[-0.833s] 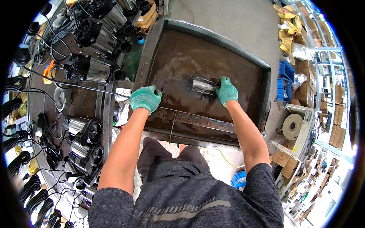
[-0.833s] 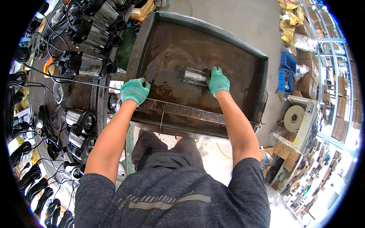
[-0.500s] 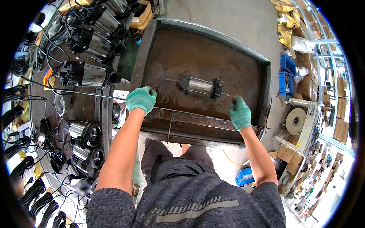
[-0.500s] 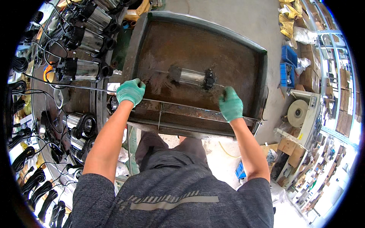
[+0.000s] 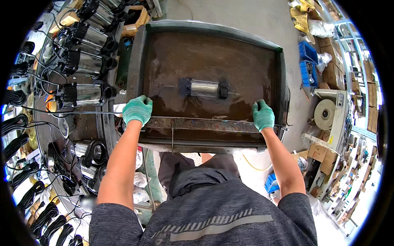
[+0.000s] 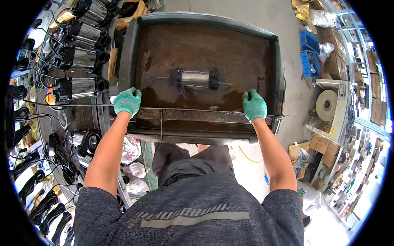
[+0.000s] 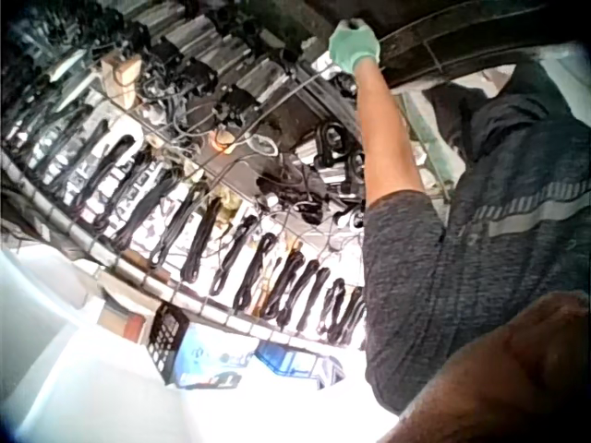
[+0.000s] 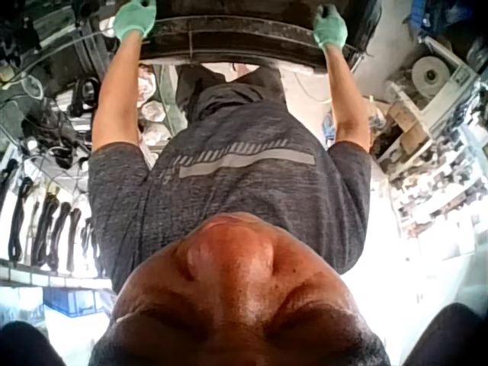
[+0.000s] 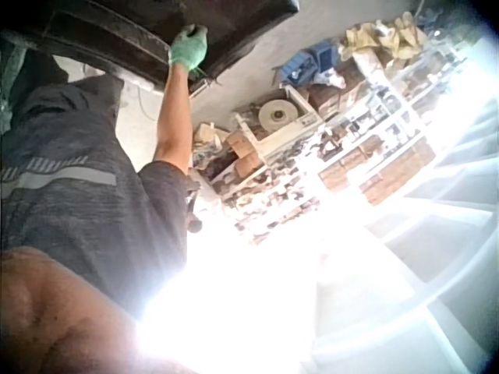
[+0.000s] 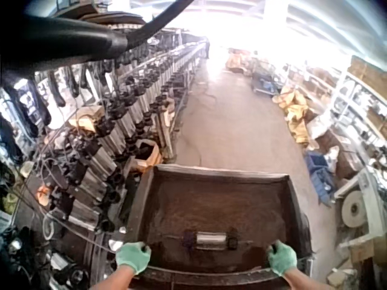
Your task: The person repeatedly picks up cylindrical submersible pumps from a rack and lowers them into a large rectangular water tank. They hold the pumps submerged for a few seconds, then lift them out and return them to the rack. This cycle is repeated for multiple units in a continuous loop.
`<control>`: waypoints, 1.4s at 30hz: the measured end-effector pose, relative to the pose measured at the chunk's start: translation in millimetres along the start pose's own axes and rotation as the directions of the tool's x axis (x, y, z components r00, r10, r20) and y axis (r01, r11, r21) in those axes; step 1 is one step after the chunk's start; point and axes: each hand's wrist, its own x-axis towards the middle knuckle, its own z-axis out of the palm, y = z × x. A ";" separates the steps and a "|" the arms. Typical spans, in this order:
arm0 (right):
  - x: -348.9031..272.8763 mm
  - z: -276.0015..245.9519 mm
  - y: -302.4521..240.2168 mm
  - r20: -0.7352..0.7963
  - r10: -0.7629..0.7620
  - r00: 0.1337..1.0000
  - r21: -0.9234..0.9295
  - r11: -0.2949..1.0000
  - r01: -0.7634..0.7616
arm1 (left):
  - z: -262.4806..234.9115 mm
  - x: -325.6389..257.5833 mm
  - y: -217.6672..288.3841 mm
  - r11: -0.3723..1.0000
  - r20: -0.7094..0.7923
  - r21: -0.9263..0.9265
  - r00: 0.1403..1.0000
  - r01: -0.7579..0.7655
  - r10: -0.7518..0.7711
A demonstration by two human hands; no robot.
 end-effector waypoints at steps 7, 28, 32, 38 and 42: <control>2.2 -4.9 -2.7 0.071 0.020 0.997 -0.014 1.000 -0.019 | -3.8 -3.2 4.6 0.999 0.006 -0.005 0.999 0.033 -0.033; 3.6 -10.6 -6.9 0.131 0.047 0.990 -0.045 0.998 -0.041 | 4.7 1.1 0.6 1.000 -0.032 0.019 0.999 0.017 -0.016; 5.5 -8.8 -5.8 0.154 0.055 0.987 -0.048 0.998 -0.048 | 1.8 -0.4 2.7 1.000 -0.031 0.018 0.999 0.022 -0.022; 4.9 -10.0 -5.9 0.152 0.053 0.987 -0.042 0.998 -0.047 | 4.2 -0.2 2.7 1.000 -0.044 0.019 0.999 0.021 -0.020; 5.6 -9.3 -4.7 0.161 0.056 0.985 -0.045 0.998 -0.050 | 3.4 -0.6 3.1 1.000 -0.052 0.017 0.999 0.016 -0.015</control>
